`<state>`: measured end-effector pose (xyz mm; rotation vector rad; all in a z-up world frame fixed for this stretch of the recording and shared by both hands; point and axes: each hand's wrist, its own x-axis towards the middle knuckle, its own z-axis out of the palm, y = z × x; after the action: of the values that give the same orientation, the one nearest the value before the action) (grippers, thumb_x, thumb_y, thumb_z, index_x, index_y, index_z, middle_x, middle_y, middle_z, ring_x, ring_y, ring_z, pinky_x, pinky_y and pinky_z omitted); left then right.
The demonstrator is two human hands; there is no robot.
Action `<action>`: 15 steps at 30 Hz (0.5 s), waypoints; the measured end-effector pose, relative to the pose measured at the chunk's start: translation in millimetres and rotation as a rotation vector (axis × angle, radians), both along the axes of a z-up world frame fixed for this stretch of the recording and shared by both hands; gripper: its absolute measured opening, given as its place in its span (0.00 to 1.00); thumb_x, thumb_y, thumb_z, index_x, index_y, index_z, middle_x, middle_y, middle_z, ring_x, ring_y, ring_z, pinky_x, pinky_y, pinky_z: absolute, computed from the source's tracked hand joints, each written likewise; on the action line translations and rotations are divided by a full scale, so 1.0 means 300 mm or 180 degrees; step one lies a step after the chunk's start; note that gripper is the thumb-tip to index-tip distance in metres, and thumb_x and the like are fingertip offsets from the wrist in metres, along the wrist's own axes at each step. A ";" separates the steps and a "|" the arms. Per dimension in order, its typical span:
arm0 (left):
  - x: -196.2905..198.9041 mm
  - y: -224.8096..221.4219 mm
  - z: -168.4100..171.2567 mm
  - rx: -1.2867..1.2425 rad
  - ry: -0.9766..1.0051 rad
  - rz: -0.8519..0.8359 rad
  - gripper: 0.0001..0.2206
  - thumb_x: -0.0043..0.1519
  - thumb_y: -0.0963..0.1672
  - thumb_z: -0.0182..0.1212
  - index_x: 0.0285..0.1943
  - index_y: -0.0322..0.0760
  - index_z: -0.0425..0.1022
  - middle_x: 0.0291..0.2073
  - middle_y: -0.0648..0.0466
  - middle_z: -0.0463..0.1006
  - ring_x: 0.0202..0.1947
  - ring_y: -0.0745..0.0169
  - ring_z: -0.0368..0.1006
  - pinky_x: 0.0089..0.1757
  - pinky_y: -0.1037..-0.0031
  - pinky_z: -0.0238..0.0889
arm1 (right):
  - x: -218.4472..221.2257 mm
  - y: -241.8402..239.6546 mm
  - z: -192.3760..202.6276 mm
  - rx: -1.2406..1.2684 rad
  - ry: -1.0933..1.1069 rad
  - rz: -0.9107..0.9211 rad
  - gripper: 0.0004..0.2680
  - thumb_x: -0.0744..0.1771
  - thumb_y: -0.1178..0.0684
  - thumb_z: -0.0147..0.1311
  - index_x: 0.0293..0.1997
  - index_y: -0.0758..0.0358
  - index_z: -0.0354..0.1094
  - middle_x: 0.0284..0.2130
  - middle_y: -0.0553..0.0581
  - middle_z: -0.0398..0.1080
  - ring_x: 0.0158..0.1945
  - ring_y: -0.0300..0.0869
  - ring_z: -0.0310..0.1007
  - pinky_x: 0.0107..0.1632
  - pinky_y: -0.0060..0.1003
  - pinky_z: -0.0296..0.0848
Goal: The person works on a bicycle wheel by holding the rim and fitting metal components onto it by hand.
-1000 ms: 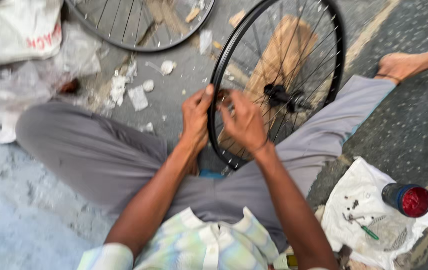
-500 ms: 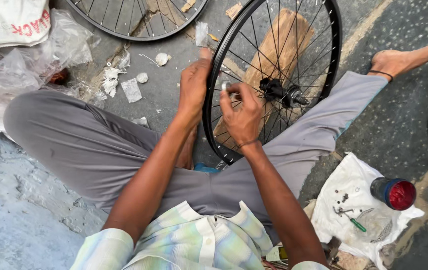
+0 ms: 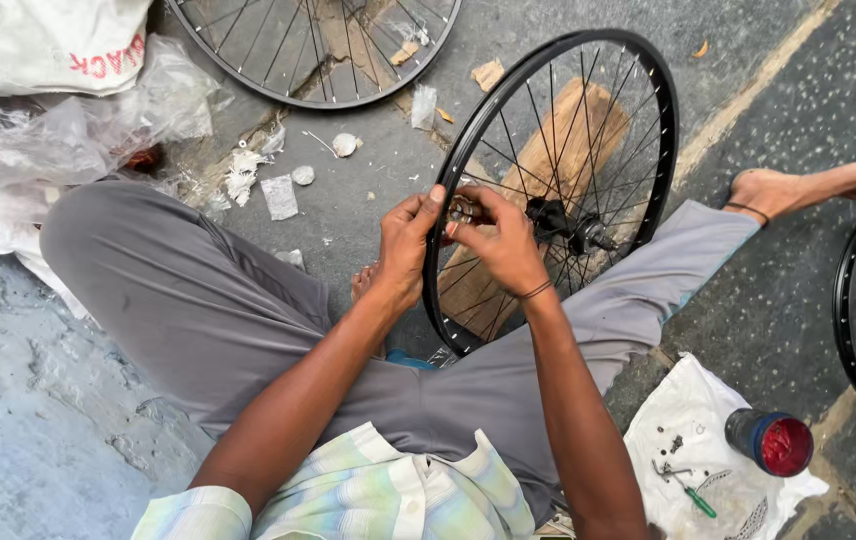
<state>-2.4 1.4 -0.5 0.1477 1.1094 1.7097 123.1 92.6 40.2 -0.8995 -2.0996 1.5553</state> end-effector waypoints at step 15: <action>-0.012 0.001 0.013 -0.0377 0.0479 -0.0156 0.24 0.66 0.54 0.62 0.43 0.23 0.80 0.29 0.55 0.76 0.29 0.70 0.66 0.31 0.76 0.60 | -0.055 -0.180 0.021 0.2994 -0.0149 -0.0800 0.10 0.67 0.59 0.56 0.49 0.71 0.62 0.48 0.74 0.70 0.50 0.63 0.75 0.51 0.49 0.76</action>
<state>-6.0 1.6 3.4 0.2301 1.3046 1.6053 106.4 38.5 46.4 -0.7732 -2.2546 0.3126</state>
